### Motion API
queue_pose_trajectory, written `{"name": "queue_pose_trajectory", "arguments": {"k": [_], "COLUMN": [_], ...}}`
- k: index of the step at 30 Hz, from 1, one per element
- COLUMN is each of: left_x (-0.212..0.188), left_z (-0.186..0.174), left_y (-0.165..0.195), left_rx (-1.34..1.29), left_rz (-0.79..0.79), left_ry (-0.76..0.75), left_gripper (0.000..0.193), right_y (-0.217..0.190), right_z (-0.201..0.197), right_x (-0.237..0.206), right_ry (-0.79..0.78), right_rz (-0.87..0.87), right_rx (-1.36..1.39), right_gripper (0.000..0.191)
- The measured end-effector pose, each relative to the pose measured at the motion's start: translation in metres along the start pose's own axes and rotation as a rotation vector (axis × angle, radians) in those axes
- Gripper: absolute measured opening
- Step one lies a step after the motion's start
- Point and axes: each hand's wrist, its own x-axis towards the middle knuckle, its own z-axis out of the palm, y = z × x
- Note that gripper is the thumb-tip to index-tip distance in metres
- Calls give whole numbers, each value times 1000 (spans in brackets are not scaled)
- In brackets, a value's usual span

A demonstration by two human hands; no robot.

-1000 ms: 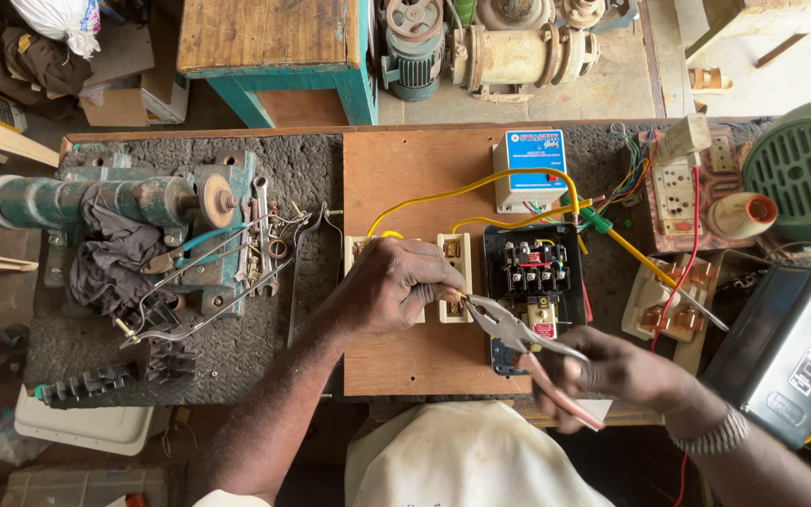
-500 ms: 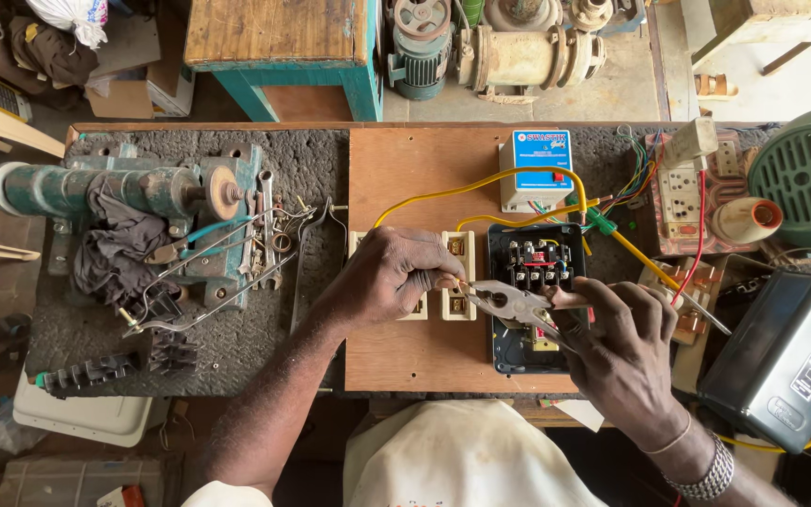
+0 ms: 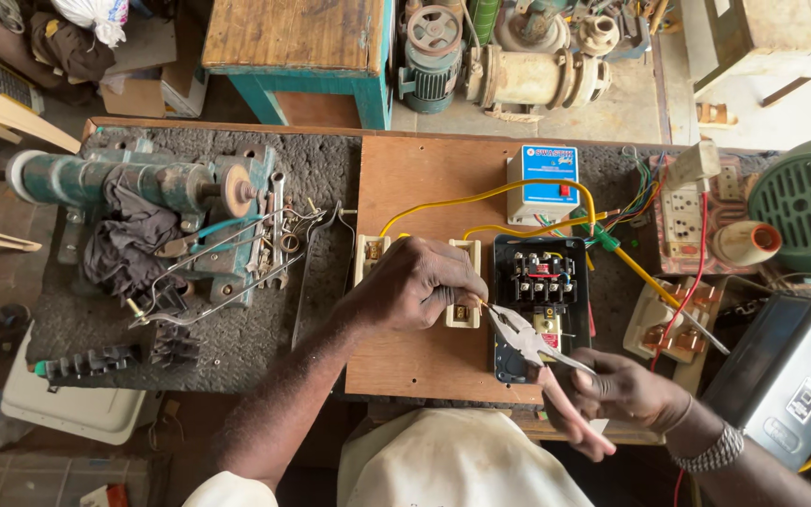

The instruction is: The person strips the insulation from yellow electrical wires using pliers and then connects them to terminals on a contactor and a blue control box. The person uses a screwdriver to tighten the connections.

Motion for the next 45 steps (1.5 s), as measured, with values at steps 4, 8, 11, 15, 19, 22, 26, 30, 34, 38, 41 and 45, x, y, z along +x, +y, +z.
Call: {"name": "queue_pose_trajectory", "arguments": {"k": [4,8,11,15,19,22,26,30,34,38,41,45], "left_x": [-4,-4,-3,-4,-5,-5,-6,-4,1,0,-4,-4], "left_z": [-7,-9,-7,-7,-8,-8,-7,-3,2,-4,-9,-8], "left_y": [0,-2,-3,-5,-4,-3,-3,-2,-2,-5,-6,-5], "left_rx": [50,28,32,49,46,49,77,37,-24,12,71,52], "left_rz": [-12,-34,4,-44,-17,-18,-68,3,29,18,28,-11], "left_ry": [57,56,72,36,46,41,34,42,24,41,79,76], "left_gripper": [16,18,24,22,14,15,11,15,16,23,22,15], "right_y": [-8,-10,-9,-8,-9,-13,-14,-6,7,-4,-15,-23], "right_z": [14,39,46,47,46,45,33,6,-7,-2,19,39], "right_x": [-5,6,9,10,10,12,8,-6,-14,-17,-12,-3], "right_ry": [194,823,1022,1089,1079,1046,916,297,-28,147,474,936], "right_rz": [-200,-331,-319,-330,-335,-412,-548,-47,82,3,-311,-298], "right_rx": [-435,-1226,-1568,-1625,-1681,-1686,-1486,-469,89,-162,-1007,-1440], "right_gripper": [34,36,35,36,33,33,27,28,36,44,52,44]}}
